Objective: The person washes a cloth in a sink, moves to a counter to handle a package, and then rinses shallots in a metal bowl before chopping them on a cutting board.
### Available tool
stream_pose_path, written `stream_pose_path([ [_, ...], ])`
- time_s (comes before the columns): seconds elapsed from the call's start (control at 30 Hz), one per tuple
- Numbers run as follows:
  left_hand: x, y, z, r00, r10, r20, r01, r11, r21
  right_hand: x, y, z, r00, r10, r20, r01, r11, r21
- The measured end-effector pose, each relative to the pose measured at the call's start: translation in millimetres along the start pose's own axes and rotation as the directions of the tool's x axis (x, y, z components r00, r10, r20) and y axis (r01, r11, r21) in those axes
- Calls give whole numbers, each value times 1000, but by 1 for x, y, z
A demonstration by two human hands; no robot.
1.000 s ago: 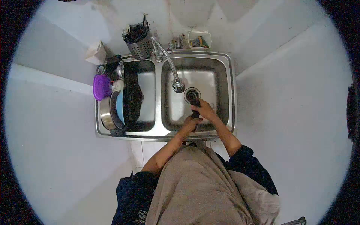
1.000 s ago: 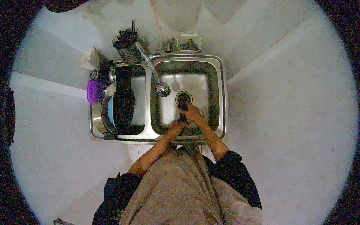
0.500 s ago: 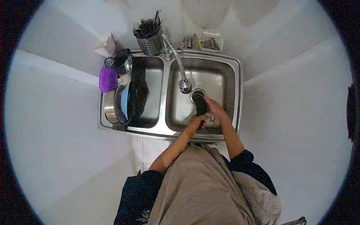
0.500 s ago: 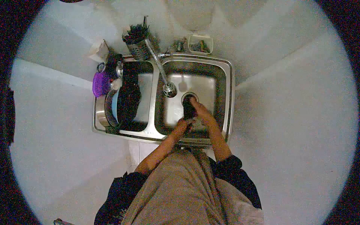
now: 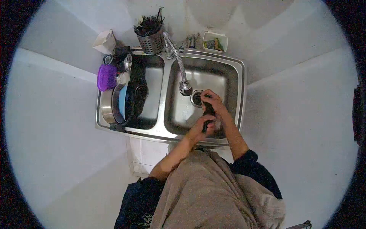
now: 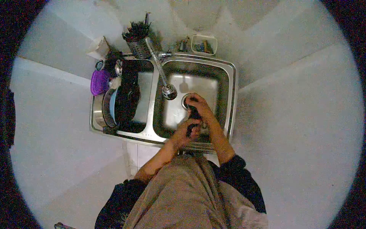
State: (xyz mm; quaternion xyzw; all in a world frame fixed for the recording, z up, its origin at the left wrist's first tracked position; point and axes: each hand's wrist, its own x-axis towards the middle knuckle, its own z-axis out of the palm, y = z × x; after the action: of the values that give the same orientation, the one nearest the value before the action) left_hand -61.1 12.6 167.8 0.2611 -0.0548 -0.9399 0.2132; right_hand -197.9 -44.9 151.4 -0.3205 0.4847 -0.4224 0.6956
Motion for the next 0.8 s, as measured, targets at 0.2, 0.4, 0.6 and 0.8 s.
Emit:
stream_pose_path([
  [0.2, 79, -33, -112, 848, 459, 266, -10, -487, 873, 42, 97, -24, 919, -277, -279, 22, 745, -667],
  [0.4, 67, -34, -98, 875, 456, -163, 360, -387, 849, 49, 139, -21, 859, -358, -366, -118, 557, -822],
  [0.6, 46, -30, -79, 887, 375, -270, 422, -417, 805, 40, 153, -16, 907, -247, -341, -212, 431, -877],
  [0.8, 50, -38, -110, 740, 599, -305, 406, -36, 913, 25, 125, -9, 887, -285, -364, 23, 813, -582],
])
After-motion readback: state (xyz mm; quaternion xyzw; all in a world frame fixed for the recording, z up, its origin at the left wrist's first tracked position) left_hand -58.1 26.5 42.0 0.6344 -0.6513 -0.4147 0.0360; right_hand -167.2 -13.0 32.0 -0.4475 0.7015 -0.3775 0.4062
